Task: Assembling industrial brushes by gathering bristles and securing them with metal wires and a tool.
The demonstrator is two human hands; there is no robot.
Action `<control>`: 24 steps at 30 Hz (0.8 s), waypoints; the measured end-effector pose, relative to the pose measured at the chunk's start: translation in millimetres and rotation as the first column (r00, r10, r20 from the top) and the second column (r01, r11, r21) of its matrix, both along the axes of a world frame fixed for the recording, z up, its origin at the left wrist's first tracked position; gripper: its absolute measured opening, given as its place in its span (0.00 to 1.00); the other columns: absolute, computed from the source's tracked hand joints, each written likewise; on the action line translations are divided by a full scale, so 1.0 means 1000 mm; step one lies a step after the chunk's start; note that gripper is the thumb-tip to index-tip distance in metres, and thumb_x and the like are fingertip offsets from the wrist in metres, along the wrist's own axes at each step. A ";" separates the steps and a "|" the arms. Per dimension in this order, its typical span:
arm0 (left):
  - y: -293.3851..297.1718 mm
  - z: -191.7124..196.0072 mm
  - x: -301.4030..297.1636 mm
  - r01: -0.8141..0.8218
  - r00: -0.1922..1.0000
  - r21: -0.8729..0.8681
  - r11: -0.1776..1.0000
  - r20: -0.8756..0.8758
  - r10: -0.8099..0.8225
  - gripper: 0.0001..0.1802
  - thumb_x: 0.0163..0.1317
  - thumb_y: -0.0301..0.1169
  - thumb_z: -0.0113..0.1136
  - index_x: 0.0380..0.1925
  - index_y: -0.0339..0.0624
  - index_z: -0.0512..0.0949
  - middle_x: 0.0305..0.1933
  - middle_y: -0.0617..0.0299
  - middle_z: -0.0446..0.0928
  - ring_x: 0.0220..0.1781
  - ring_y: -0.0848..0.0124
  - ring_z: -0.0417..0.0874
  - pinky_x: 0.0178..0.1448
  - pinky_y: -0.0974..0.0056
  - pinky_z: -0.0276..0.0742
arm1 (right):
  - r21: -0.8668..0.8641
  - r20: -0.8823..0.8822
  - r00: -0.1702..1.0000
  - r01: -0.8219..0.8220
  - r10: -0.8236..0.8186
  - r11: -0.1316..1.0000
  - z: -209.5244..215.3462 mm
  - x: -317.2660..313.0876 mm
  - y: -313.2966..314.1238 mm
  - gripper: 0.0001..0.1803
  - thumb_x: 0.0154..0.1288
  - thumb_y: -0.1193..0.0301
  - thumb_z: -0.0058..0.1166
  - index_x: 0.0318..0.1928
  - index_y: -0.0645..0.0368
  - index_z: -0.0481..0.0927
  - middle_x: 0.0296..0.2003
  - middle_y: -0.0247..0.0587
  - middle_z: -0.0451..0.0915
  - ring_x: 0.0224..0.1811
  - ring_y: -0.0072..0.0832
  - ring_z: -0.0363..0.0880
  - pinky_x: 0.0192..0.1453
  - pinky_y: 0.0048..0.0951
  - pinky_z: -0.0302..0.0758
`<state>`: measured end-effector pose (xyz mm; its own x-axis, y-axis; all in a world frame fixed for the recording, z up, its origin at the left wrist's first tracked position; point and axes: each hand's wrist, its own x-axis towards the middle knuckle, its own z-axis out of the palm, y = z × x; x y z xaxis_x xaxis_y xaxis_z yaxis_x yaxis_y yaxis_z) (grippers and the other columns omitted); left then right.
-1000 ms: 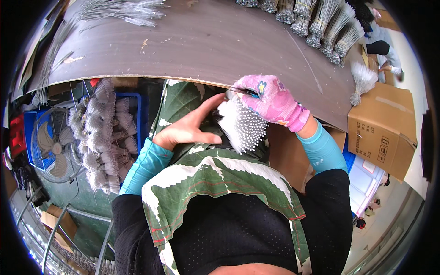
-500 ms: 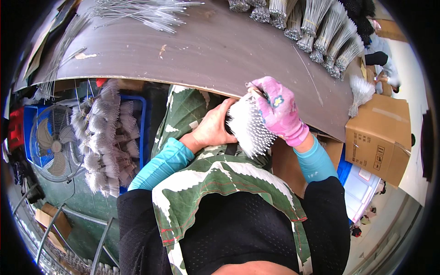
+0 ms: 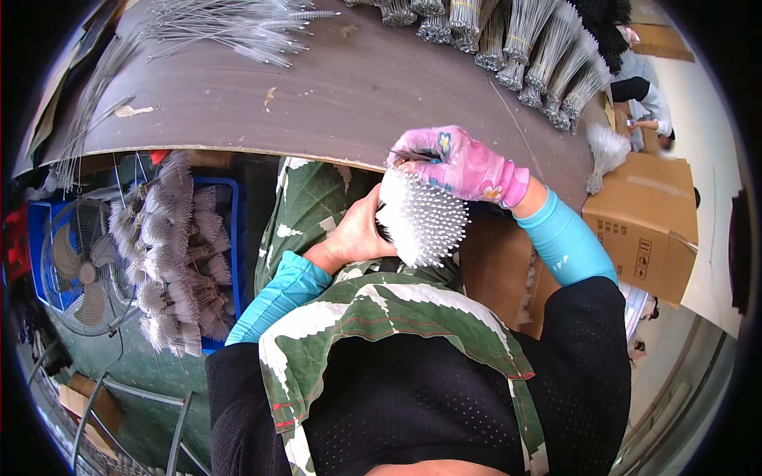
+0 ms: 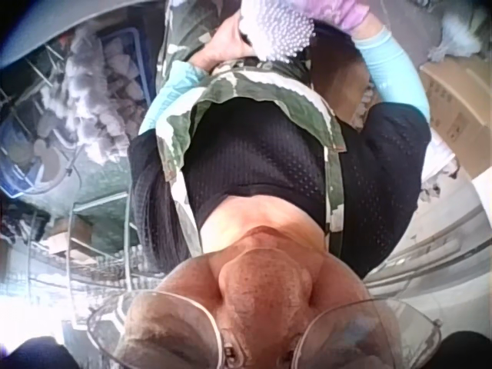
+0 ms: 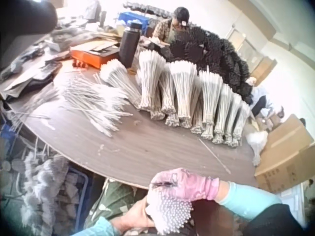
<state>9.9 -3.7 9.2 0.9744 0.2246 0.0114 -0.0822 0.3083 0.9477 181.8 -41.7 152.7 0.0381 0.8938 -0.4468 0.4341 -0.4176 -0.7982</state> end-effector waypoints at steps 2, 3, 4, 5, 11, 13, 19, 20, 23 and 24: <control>-0.002 -0.007 -0.001 0.016 0.999 -0.016 1.000 -0.035 -0.017 0.51 0.33 0.36 0.77 0.58 0.33 0.61 0.52 0.52 0.74 0.55 0.66 0.75 0.61 0.61 0.68 | 0.018 -0.119 0.990 0.078 -0.076 0.997 -0.012 0.000 -0.010 0.11 0.63 0.71 0.52 0.42 0.65 0.76 0.36 0.38 0.80 0.41 0.20 0.75 0.49 0.25 0.71; -0.001 -0.009 -0.002 0.031 0.997 -0.034 0.999 -0.074 -0.033 0.51 0.32 0.37 0.78 0.59 0.34 0.61 0.53 0.52 0.73 0.56 0.66 0.74 0.62 0.61 0.68 | 0.024 -0.118 0.991 0.071 -0.068 0.997 -0.013 -0.003 -0.011 0.11 0.63 0.71 0.52 0.42 0.65 0.76 0.36 0.38 0.80 0.41 0.20 0.75 0.49 0.25 0.71; 0.000 -0.011 -0.003 0.025 0.997 -0.027 0.999 -0.074 -0.027 0.51 0.32 0.37 0.78 0.59 0.34 0.61 0.53 0.52 0.73 0.56 0.66 0.74 0.62 0.61 0.68 | 0.105 0.027 0.996 0.083 -0.086 0.991 -0.013 -0.009 -0.014 0.10 0.63 0.72 0.52 0.42 0.65 0.76 0.36 0.37 0.79 0.41 0.20 0.75 0.49 0.25 0.71; 0.000 -0.011 -0.005 0.035 0.997 -0.038 0.999 -0.060 -0.037 0.51 0.33 0.36 0.78 0.59 0.34 0.61 0.54 0.53 0.73 0.57 0.67 0.73 0.63 0.61 0.67 | 0.187 0.168 0.979 0.084 -0.116 0.979 -0.011 -0.014 -0.018 0.09 0.64 0.72 0.51 0.41 0.65 0.76 0.35 0.36 0.79 0.40 0.21 0.75 0.48 0.25 0.72; 0.009 0.001 -0.012 0.018 0.994 -0.182 0.983 -0.105 -0.038 0.49 0.36 0.31 0.77 0.60 0.34 0.61 0.58 0.57 0.71 0.60 0.69 0.71 0.66 0.60 0.63 | 0.609 -0.136 0.854 0.472 -0.502 0.638 0.036 -0.026 0.002 0.07 0.65 0.74 0.51 0.43 0.60 0.74 0.33 0.32 0.78 0.25 0.12 0.67 0.28 0.14 0.65; 0.011 0.009 -0.013 -0.023 0.999 -0.327 0.945 -0.052 0.006 0.50 0.37 0.32 0.77 0.60 0.34 0.60 0.58 0.56 0.70 0.60 0.68 0.70 0.66 0.61 0.63 | 0.688 0.036 0.846 0.364 -0.531 0.627 0.043 -0.015 0.009 0.07 0.66 0.74 0.51 0.43 0.60 0.74 0.32 0.31 0.78 0.21 0.09 0.63 0.23 0.12 0.59; 0.012 0.014 -0.018 -0.091 0.965 -0.262 0.961 -0.263 0.020 0.42 0.40 0.31 0.76 0.55 0.31 0.65 0.54 0.53 0.74 0.56 0.65 0.75 0.62 0.60 0.67 | 0.555 -0.299 0.466 0.795 -0.833 0.245 0.050 0.002 0.015 0.06 0.67 0.72 0.49 0.40 0.61 0.74 0.28 0.32 0.77 0.25 0.17 0.74 0.31 0.19 0.71; 0.008 -0.003 -0.023 -0.128 0.964 -0.194 0.973 -0.253 0.077 0.39 0.41 0.32 0.75 0.53 0.30 0.68 0.51 0.53 0.76 0.54 0.65 0.76 0.61 0.60 0.68 | 0.612 -0.256 0.481 0.752 -0.838 0.245 0.037 0.006 0.013 0.08 0.68 0.69 0.48 0.42 0.60 0.73 0.27 0.31 0.77 0.25 0.20 0.75 0.32 0.22 0.72; -0.001 0.014 -0.011 -0.064 0.939 -0.093 0.994 -0.342 0.028 0.33 0.44 0.28 0.72 0.52 0.34 0.70 0.51 0.55 0.77 0.52 0.66 0.77 0.59 0.60 0.70 | 0.892 -0.058 0.859 0.274 -0.509 0.360 -0.014 0.004 0.011 0.17 0.67 0.69 0.47 0.55 0.62 0.70 0.50 0.43 0.73 0.51 0.31 0.72 0.55 0.33 0.70; -0.001 0.017 -0.012 -0.028 0.946 -0.091 0.995 -0.323 -0.003 0.33 0.44 0.28 0.72 0.52 0.34 0.70 0.51 0.55 0.77 0.52 0.66 0.77 0.59 0.60 0.70 | 0.940 -0.019 0.927 0.144 -0.374 0.311 -0.032 0.012 0.017 0.21 0.67 0.69 0.46 0.59 0.63 0.67 0.55 0.47 0.71 0.56 0.35 0.70 0.61 0.38 0.66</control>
